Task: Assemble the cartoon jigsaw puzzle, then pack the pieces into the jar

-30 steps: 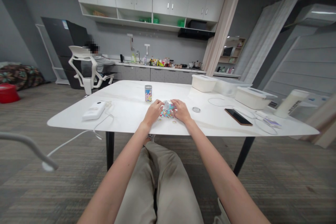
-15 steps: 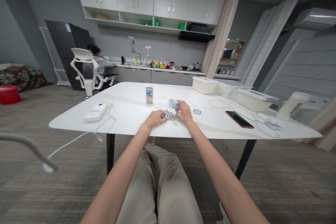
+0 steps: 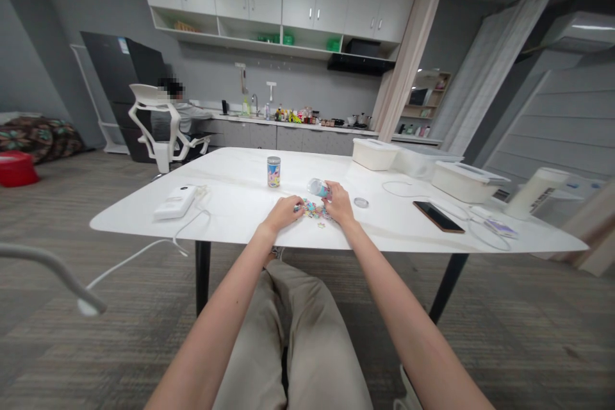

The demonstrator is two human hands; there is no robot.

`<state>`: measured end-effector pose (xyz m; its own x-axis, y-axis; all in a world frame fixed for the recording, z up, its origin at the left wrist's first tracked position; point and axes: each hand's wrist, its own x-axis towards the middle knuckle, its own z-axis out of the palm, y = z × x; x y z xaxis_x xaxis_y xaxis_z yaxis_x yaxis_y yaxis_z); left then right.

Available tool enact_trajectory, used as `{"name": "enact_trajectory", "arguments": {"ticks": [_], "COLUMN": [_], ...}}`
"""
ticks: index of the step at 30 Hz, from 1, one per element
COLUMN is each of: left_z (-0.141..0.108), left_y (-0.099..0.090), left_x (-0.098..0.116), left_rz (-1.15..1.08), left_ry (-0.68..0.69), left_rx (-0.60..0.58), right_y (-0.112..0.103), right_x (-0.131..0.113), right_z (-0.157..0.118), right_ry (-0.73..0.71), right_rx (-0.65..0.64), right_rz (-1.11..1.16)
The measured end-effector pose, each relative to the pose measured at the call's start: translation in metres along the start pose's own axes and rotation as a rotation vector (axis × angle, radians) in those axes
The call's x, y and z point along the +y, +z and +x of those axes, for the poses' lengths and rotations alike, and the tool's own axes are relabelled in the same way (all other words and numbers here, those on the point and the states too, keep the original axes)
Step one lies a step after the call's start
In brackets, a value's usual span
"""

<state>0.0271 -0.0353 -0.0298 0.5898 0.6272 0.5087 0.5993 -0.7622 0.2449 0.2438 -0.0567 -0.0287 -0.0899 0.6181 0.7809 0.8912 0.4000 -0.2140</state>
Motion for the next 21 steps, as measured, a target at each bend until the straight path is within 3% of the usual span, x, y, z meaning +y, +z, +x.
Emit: {"name": "enact_trajectory", "arguments": {"ticks": [14,17,21], "left_z": [0.0031,0.0036,0.0058], "left_y": [0.0024,0.0003,-0.0016], "left_x": [-0.0046,-0.0029,-0.0035], "left_rz": [-0.158,-0.159,-0.103], "left_ry": [0.084,0.078,0.033], "left_rx": [0.051,0.128,0.326], "right_y": [0.0011,0.0019,0.0021], "right_x": [0.0019,0.0029,0.004], "right_z": [-0.0003,-0.0006,-0.0008], "right_ry": [0.001,0.015,0.028], "right_rx": [-0.017,-0.014,-0.02], "right_rz": [0.009,0.01,0.011]}}
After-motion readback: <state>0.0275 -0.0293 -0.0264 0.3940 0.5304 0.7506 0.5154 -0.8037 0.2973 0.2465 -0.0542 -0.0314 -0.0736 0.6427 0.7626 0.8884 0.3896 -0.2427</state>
